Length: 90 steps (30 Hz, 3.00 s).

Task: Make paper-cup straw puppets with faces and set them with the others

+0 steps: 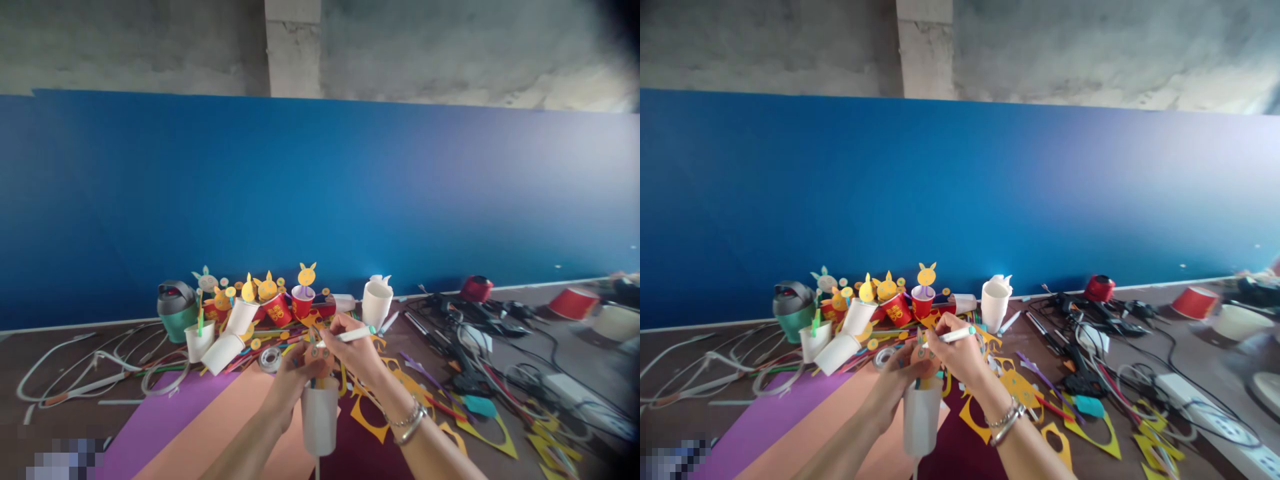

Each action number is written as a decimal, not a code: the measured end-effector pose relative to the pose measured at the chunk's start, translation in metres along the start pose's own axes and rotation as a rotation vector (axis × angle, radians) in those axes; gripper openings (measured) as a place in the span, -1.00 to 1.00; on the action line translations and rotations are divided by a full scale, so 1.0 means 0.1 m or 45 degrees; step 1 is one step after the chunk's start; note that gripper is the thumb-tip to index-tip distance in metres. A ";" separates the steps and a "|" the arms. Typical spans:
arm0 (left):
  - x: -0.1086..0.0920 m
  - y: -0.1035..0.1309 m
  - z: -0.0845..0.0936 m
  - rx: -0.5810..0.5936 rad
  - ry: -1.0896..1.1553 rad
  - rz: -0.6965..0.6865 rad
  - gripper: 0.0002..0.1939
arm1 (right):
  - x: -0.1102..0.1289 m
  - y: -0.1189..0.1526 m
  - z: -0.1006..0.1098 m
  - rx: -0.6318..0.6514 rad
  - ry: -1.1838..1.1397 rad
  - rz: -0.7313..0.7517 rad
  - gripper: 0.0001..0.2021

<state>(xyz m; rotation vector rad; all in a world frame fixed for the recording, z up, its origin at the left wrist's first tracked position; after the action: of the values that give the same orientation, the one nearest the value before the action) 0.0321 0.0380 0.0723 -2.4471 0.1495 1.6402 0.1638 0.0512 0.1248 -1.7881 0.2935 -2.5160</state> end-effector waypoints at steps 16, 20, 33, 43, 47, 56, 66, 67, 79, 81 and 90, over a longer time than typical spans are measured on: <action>-0.02 0.01 0.00 0.011 -0.068 -0.016 -0.60 | 0.01 0.02 -0.01 -0.019 -0.023 -0.002 -0.71; -0.01 0.00 0.01 0.013 -0.064 -0.006 -0.60 | 0.02 0.03 -0.02 0.045 -0.002 -0.013 -0.71; 0.04 0.00 0.02 0.016 -0.075 -0.016 -0.58 | 0.05 0.06 -0.03 -0.001 -0.024 -0.021 -0.69; 0.00 -0.02 0.09 -0.137 0.055 -0.087 -0.61 | -0.05 -0.02 0.22 -0.251 -0.366 -0.110 -0.67; -0.02 -0.02 0.13 -0.162 0.029 -0.134 -0.61 | -0.08 -0.07 0.11 -0.076 -0.289 -0.126 -0.69; -0.04 0.00 0.13 -0.195 0.013 -0.105 -0.50 | -0.22 -0.08 -0.11 0.168 -0.494 -0.279 -0.55; 0.00 0.03 -0.01 0.034 0.080 -0.041 -0.21 | -0.27 -0.11 0.05 -0.079 -0.582 -0.256 -0.53; 0.02 0.02 0.00 0.006 0.041 -0.031 -0.23 | -0.28 -0.11 0.05 -0.088 -0.576 -0.253 -0.54; 0.26 -0.13 0.30 -0.410 0.144 -0.115 -0.43 | -0.41 -0.20 0.19 -0.168 -0.418 -0.339 -0.64; 0.30 -0.19 0.37 -0.442 0.156 -0.173 -0.48 | -0.43 -0.20 0.13 -0.098 -0.269 -0.265 -0.72; 0.29 -0.22 0.47 -0.431 0.157 -0.349 -0.42 | -0.65 0.24 -0.30 0.102 0.688 0.159 -0.64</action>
<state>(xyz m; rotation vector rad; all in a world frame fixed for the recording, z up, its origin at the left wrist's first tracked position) 0.0045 0.0700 0.0299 -2.6614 -0.4637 1.4959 0.1556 0.0408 0.0502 -0.9977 0.3013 -2.8210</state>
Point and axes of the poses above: each hand's wrist, its own y-axis away from the middle knuckle, its own z-axis out of the back of the hand, x = y × z, the point moved 5 cm from there along -y, towards the middle knuckle, and after that the axes turned 15 degrees about -z, right-handed, at the moved point
